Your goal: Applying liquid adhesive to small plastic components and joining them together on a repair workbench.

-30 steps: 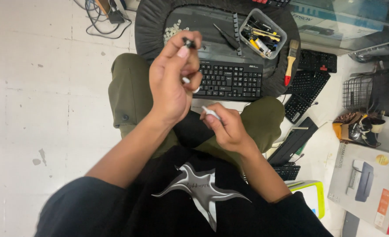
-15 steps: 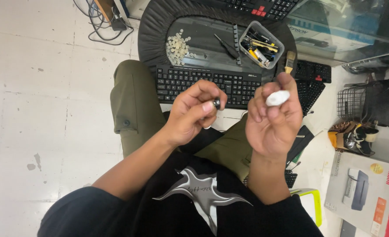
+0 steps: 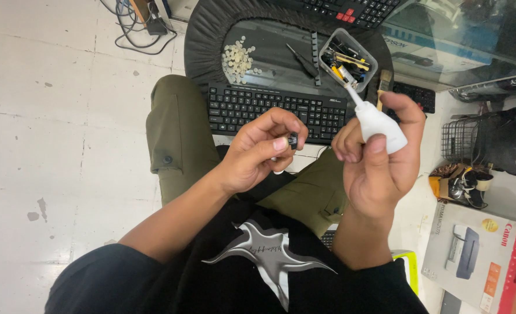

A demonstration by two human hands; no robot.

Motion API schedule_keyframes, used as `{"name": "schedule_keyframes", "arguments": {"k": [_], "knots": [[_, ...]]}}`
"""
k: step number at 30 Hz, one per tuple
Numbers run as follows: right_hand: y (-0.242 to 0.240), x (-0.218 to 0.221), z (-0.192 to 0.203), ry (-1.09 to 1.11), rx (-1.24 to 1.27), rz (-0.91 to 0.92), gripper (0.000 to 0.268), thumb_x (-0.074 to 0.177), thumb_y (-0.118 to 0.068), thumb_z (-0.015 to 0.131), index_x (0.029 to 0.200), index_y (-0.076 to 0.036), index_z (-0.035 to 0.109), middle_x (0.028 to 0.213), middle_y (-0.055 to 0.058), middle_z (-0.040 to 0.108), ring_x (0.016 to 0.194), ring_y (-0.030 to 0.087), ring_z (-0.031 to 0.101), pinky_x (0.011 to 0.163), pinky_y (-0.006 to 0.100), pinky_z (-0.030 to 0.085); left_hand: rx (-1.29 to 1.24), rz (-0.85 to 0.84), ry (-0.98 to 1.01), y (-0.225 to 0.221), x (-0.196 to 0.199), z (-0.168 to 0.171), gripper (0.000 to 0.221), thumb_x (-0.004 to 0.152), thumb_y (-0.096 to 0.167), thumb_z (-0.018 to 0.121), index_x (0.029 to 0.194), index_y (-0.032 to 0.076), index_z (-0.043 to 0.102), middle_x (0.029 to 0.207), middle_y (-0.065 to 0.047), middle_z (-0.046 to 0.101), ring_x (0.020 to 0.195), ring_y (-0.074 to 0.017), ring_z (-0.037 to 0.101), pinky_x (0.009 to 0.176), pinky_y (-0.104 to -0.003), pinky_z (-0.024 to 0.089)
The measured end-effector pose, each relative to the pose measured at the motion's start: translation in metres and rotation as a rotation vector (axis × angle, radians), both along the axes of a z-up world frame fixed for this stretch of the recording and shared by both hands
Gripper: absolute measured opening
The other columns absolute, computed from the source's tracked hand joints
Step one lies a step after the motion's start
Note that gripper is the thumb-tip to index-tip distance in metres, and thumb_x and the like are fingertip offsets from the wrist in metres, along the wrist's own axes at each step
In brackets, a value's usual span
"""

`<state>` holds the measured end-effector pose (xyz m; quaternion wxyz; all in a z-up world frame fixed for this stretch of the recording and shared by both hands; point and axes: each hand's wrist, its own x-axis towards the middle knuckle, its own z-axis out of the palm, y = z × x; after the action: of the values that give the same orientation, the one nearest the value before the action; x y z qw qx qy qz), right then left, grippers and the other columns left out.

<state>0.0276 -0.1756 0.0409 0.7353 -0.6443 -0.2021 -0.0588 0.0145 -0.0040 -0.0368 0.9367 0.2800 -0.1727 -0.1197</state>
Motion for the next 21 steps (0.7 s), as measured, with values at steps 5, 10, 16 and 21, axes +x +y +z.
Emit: {"name": "schedule_keyframes", "arguments": {"k": [5,10,16,21], "knots": [[-0.005,-0.001,-0.005,0.11,0.15,0.014,0.031,0.105,-0.031,0.063,0.118,-0.009,0.046,0.067,0.004,0.034,0.063,0.016,0.038,0.06,0.028,0.036,-0.058,-0.041,0.027,-0.001,-0.002,0.0,0.016,0.108,0.021,0.057,0.121,0.012,0.054,0.105,-0.013,0.053,0.064,-0.0082,0.028,0.058,-0.02,0.03],[-0.002,0.003,-0.007,0.221,0.455,0.108,0.025,0.109,-0.033,0.066,0.124,-0.013,0.06,0.092,0.001,0.035,0.079,0.014,0.035,0.065,0.022,0.035,-0.127,-0.096,0.068,-0.005,-0.006,0.002,0.016,0.108,0.02,0.058,0.123,0.015,0.056,0.108,-0.011,0.054,0.069,-0.0082,0.03,0.059,-0.018,0.029],[0.01,0.003,-0.003,0.161,0.381,-0.004,0.033,0.106,-0.035,0.067,0.118,-0.006,0.055,0.103,0.012,0.052,0.077,0.021,0.054,0.057,0.028,0.046,-0.198,-0.185,0.179,-0.009,-0.012,0.004,0.018,0.106,0.017,0.063,0.123,0.012,0.057,0.109,-0.014,0.056,0.071,-0.0075,0.032,0.061,-0.018,0.027],[0.012,0.005,-0.001,0.122,0.337,0.0,0.03,0.107,-0.031,0.065,0.114,-0.003,0.054,0.1,0.011,0.052,0.073,0.022,0.055,0.054,0.029,0.046,-0.203,-0.183,0.132,-0.009,-0.014,0.005,0.02,0.109,0.018,0.062,0.129,0.014,0.06,0.106,-0.017,0.054,0.067,-0.0087,0.03,0.059,-0.018,0.029]]}}
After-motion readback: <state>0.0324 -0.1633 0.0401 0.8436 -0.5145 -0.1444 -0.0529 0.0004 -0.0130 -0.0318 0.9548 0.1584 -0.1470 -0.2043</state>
